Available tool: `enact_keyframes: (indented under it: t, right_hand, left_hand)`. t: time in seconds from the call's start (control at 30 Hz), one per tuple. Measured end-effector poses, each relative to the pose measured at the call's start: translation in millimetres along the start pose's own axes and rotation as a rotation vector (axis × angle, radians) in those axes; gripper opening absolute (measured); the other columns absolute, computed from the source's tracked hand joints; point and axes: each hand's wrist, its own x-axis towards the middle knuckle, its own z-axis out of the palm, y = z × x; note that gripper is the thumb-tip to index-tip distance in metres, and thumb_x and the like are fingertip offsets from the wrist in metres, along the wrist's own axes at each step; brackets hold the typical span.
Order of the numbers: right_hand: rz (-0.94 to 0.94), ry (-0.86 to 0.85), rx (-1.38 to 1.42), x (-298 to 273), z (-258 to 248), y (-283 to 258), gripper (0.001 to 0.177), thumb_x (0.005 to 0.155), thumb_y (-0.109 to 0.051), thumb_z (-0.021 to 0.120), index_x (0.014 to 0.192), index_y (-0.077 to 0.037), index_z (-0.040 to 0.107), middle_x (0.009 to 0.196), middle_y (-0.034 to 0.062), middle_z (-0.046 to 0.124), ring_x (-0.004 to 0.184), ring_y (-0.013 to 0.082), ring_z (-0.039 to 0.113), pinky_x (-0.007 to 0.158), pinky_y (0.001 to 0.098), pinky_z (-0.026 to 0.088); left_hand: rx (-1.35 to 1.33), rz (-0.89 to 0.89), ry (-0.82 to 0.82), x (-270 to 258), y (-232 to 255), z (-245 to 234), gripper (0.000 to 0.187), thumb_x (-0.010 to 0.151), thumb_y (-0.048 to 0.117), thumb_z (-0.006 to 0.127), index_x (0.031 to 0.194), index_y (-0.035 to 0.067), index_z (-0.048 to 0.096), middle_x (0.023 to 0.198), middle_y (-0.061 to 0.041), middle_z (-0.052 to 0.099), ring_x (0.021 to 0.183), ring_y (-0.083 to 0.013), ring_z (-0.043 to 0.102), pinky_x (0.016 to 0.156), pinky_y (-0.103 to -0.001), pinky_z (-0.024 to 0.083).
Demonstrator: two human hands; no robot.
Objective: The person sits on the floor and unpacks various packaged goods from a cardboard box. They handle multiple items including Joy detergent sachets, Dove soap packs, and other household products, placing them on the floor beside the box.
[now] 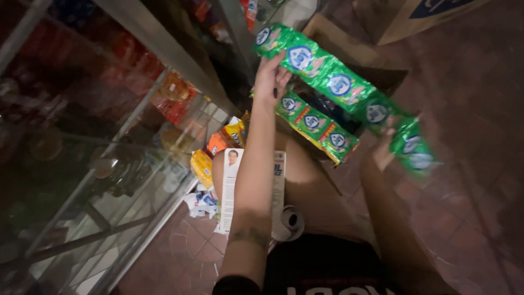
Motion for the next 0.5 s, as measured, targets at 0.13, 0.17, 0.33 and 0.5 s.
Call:
enact_keyframes:
  t: [0.13, 0.17, 0.33, 0.5]
  right_hand:
    - [0.037, -0.372, -0.481, -27.4, -5.2, 10.8, 0.049, 0.108, -0.040, 0.057, 0.135, 0.000, 0.058, 0.130, 0.0194, 0.067, 0.114, 0.0292, 0.065, 0.095, 0.0402, 0.050]
    - [-0.109, -0.618, -0.801, -29.8, -12.1, -1.3, 0.044, 0.110, -0.040, 0.053, 0.131, -0.003, 0.063, 0.127, 0.0185, 0.069, 0.108, 0.0313, 0.066, 0.093, 0.0411, 0.051]
    - [-0.035, -1.128, -1.169, -48.2, -13.2, -77.0, 0.041, 0.100, -0.043, 0.056, 0.121, -0.012, 0.073, 0.112, 0.0190, 0.073, 0.099, 0.0359, 0.069, 0.089, 0.0457, 0.053]
    - [0.091, -0.874, -1.222, -22.4, 46.9, -97.3, 0.045, 0.098, -0.045, 0.058, 0.125, -0.012, 0.070, 0.114, 0.0191, 0.073, 0.104, 0.0388, 0.069, 0.091, 0.0499, 0.052]
  left_hand:
    - [0.223, 0.065, 0.074, 27.9, 2.3, -76.8, 0.033, 0.094, 0.019, 0.075, 0.120, 0.007, 0.058, 0.073, 0.002, 0.058, 0.047, -0.0057, 0.042, 0.047, -0.025, 0.039]
    - [0.354, 0.026, 0.150, 38.5, 1.7, -101.1, 0.033, 0.091, 0.018, 0.076, 0.118, 0.007, 0.061, 0.078, 0.000, 0.063, 0.050, -0.0081, 0.050, 0.047, -0.026, 0.043]
    - [0.667, -0.051, 0.386, 53.1, -37.8, -213.4, 0.032, 0.083, 0.017, 0.076, 0.107, -0.002, 0.069, 0.089, -0.018, 0.075, 0.057, -0.0214, 0.062, 0.045, -0.034, 0.049]
    - [0.917, 0.269, 0.589, 43.4, -53.5, -207.3, 0.040, 0.074, 0.013, 0.075, 0.111, -0.001, 0.065, 0.090, -0.017, 0.073, 0.070, -0.0316, 0.071, 0.059, -0.043, 0.057]
